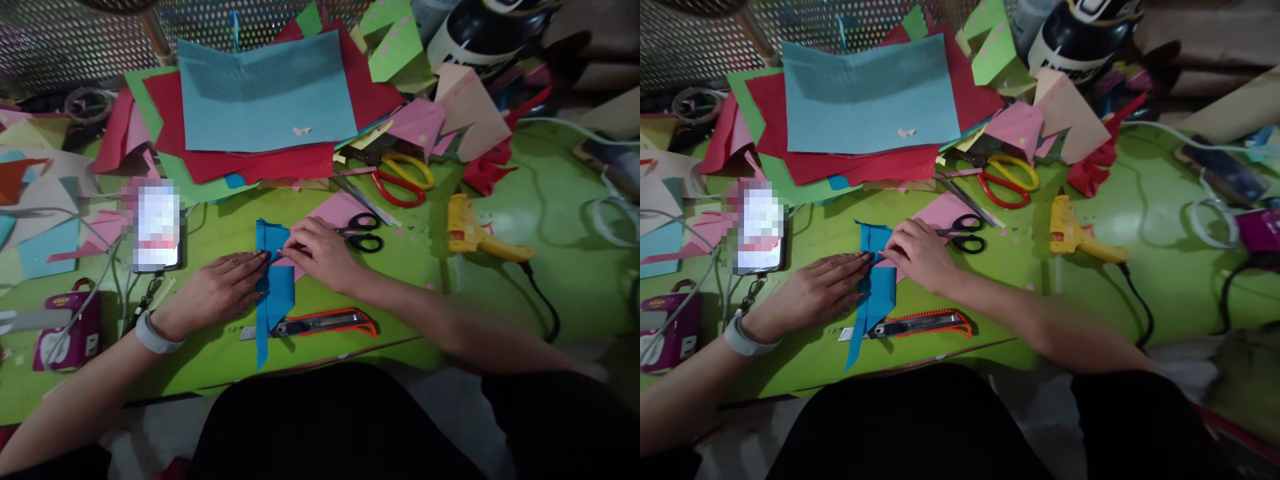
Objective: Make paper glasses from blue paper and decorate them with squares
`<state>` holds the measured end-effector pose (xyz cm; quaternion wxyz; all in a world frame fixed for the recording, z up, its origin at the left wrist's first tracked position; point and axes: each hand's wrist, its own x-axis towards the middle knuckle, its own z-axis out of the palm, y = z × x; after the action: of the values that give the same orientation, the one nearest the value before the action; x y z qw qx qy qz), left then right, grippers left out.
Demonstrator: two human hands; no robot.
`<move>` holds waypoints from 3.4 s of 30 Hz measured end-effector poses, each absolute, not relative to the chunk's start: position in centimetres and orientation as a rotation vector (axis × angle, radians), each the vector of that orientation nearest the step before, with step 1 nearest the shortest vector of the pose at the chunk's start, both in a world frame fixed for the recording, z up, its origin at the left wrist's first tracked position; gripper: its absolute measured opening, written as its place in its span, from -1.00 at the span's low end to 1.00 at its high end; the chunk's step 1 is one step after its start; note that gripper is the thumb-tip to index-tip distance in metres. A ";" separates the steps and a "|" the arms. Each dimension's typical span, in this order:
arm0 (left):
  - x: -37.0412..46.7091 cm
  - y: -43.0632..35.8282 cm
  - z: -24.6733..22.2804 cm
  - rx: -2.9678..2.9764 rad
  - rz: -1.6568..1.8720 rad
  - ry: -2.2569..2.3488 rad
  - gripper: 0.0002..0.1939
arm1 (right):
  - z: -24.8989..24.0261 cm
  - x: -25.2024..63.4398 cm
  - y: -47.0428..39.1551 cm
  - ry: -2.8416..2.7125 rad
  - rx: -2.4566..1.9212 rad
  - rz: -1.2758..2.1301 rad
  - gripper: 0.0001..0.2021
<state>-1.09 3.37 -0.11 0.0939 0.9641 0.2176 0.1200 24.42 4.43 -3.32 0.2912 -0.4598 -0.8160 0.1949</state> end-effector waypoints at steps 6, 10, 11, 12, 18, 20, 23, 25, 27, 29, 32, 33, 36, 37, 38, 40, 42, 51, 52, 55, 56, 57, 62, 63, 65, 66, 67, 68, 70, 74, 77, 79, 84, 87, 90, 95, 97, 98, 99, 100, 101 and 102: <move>-1.1 3.3 -0.1 2.840 0.360 0.665 -0.53 | -2.9 24.0 4.4 -2.201 -1.337 0.557 -0.83; -1.3 3.6 0.0 2.827 0.420 0.634 -0.57 | -2.8 24.1 4.4 -2.216 -1.333 0.564 -0.83; -1.4 3.7 0.0 2.814 0.437 0.624 -0.60 | -2.8 24.1 4.4 -2.219 -1.327 0.563 -0.83; -1.5 3.8 0.1 2.798 0.449 0.612 -0.63 | -2.8 24.1 4.4 -2.220 -1.322 0.562 -0.84; -2.1 4.2 0.4 2.741 0.379 0.562 -0.61 | -2.7 24.1 4.5 -2.209 -1.332 0.571 -0.84; -2.1 4.2 0.4 2.740 0.371 0.559 -0.59 | -2.7 24.1 4.5 -2.199 -1.343 0.573 -0.85; -2.2 4.2 0.4 2.765 0.356 0.559 -0.60 | -2.7 23.9 4.5 -2.182 -1.356 0.572 -0.85; -2.3 4.2 0.3 2.795 0.342 0.564 -0.60 | -2.6 23.8 4.5 -2.171 -1.367 0.572 -0.85; -2.3 4.2 0.3 2.816 0.328 0.572 -0.60 | -2.6 23.7 4.5 -2.159 -1.375 0.568 -0.84; -2.2 4.2 0.2 2.828 0.326 0.572 -0.60 | -2.6 23.6 4.4 -2.147 -1.375 0.556 -0.84; -1.9 4.1 0.2 2.847 0.335 0.585 -0.60 | -2.7 23.5 4.2 -2.133 -1.373 0.533 -0.85; -1.8 4.1 0.3 2.858 0.333 0.597 -0.59 | -2.8 23.5 4.1 -2.132 -1.374 0.525 -0.86; -1.2 4.0 0.3 2.909 0.301 0.645 -0.53 | -2.9 23.4 4.0 -2.140 -1.375 0.510 -0.87; -1.0 3.9 0.2 2.928 0.291 0.657 -0.51 | -2.9 23.4 4.0 -2.143 -1.373 0.508 -0.87; -0.9 3.9 0.2 2.944 0.281 0.669 -0.49 | -2.9 23.4 4.0 -2.145 -1.371 0.506 -0.87; -0.6 3.8 0.0 2.970 0.272 0.691 -0.42 | -2.9 23.4 4.0 -2.147 -1.370 0.502 -0.88; -0.5 3.6 0.0 2.988 0.259 0.710 -0.36 | -2.8 23.4 4.0 -2.147 -1.378 0.499 -0.89; -0.1 3.3 0.2 2.987 0.185 0.775 -0.35 | -2.5 23.1 4.0 -2.166 -1.446 0.496 -0.93; -0.1 3.4 0.1 2.981 0.187 0.776 -0.35 | -2.4 23.1 4.0 -2.168 -1.450 0.492 -0.94; 0.0 3.4 0.0 2.986 0.202 0.777 -0.37 | -2.4 23.1 4.0 -2.182 -1.454 0.490 -0.94; 0.0 3.4 0.0 2.992 0.205 0.778 -0.37 | -2.3 23.1 4.0 -2.185 -1.454 0.489 -0.93; 0.0 3.4 0.0 2.999 0.210 0.778 -0.38 | -2.3 23.1 4.0 -2.188 -1.453 0.486 -0.93; 0.1 3.4 -0.1 3.022 0.238 0.766 -0.39 | -2.3 23.1 4.0 -2.199 -1.452 0.481 -0.93; 0.1 3.4 -0.1 3.030 0.243 0.762 -0.39 | -2.3 23.1 4.0 -2.200 -1.452 0.484 -0.93; 0.1 3.5 -0.1 3.048 0.255 0.754 -0.40 | -2.4 23.1 4.1 -2.199 -1.455 0.487 -0.93; 0.2 3.5 -0.2 3.056 0.266 0.751 -0.40 | -2.4 23.1 4.1 -2.200 -1.457 0.488 -0.93; 0.2 3.5 -0.2 3.064 0.280 0.750 -0.40 | -2.4 23.1 4.1 -2.199 -1.460 0.489 -0.93; 0.2 3.5 -0.3 3.072 0.294 0.750 -0.40 | -2.4 23.1 4.1 -2.197 -1.465 0.492 -0.93; 0.3 3.5 -0.3 3.082 0.326 0.748 -0.41 | -2.4 23.1 4.0 -2.193 -1.471 0.500 -0.93; 0.5 3.6 -0.3 3.090 0.363 0.747 -0.46 | -2.3 23.1 4.1 -2.190 -1.478 0.531 -0.93; 0.6 3.5 -0.2 3.093 0.351 0.758 -0.49 | -2.4 23.1 4.2 -2.177 -1.476 0.559 -0.95; 0.7 3.5 -0.2 3.093 0.339 0.760 -0.49 | -2.6 23.2 4.4 -2.163 -1.463 0.572 -0.96; 0.6 3.3 -0.3 3.073 0.297 0.791 -0.47 | -3.0 24.2 4.9 -2.016 -1.345 0.681 -0.92; 0.5 3.2 -0.4 3.063 0.276 0.798 -0.46 | -2.5 24.5 4.8 -1.869 -1.344 0.787 -0.92; 0.4 3.2 -0.5 3.051 0.251 0.808 -0.44 | -1.4 24.2 4.6 -1.971 -1.543 0.882 -0.85; 0.5 3.2 -0.3 3.029 0.256 0.813 -0.42 | 0.7 23.5 5.3 -2.296 -1.771 0.835 -0.76; 0.5 3.3 -0.2 3.019 0.261 0.804 -0.41 | 1.1 23.5 5.8 -2.368 -1.785 0.818 -0.79; 0.5 3.3 -0.2 3.011 0.264 0.797 -0.41 | 1.2 23.5 6.0 -2.390 -1.792 0.821 -0.80; 0.5 3.4 -0.2 3.003 0.269 0.788 -0.42 | 1.2 23.6 6.2 -2.405 -1.798 0.826 -0.81; 0.4 3.4 -0.2 2.996 0.274 0.781 -0.42 | 1.3 23.7 6.4 -2.415 -1.799 0.830 -0.82; 0.4 3.5 -0.3 2.992 0.272 0.777 -0.42 | 1.3 23.7 6.5 -2.422 -1.795 0.834 -0.83; 0.4 3.5 -0.3 2.991 0.268 0.774 -0.43 | 1.4 23.8 6.7 -2.426 -1.791 0.840 -0.83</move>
<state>0.35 3.47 -0.28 0.0202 0.9643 0.2494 0.0864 23.79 6.67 1.44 0.0057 -0.5720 -0.7751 0.2683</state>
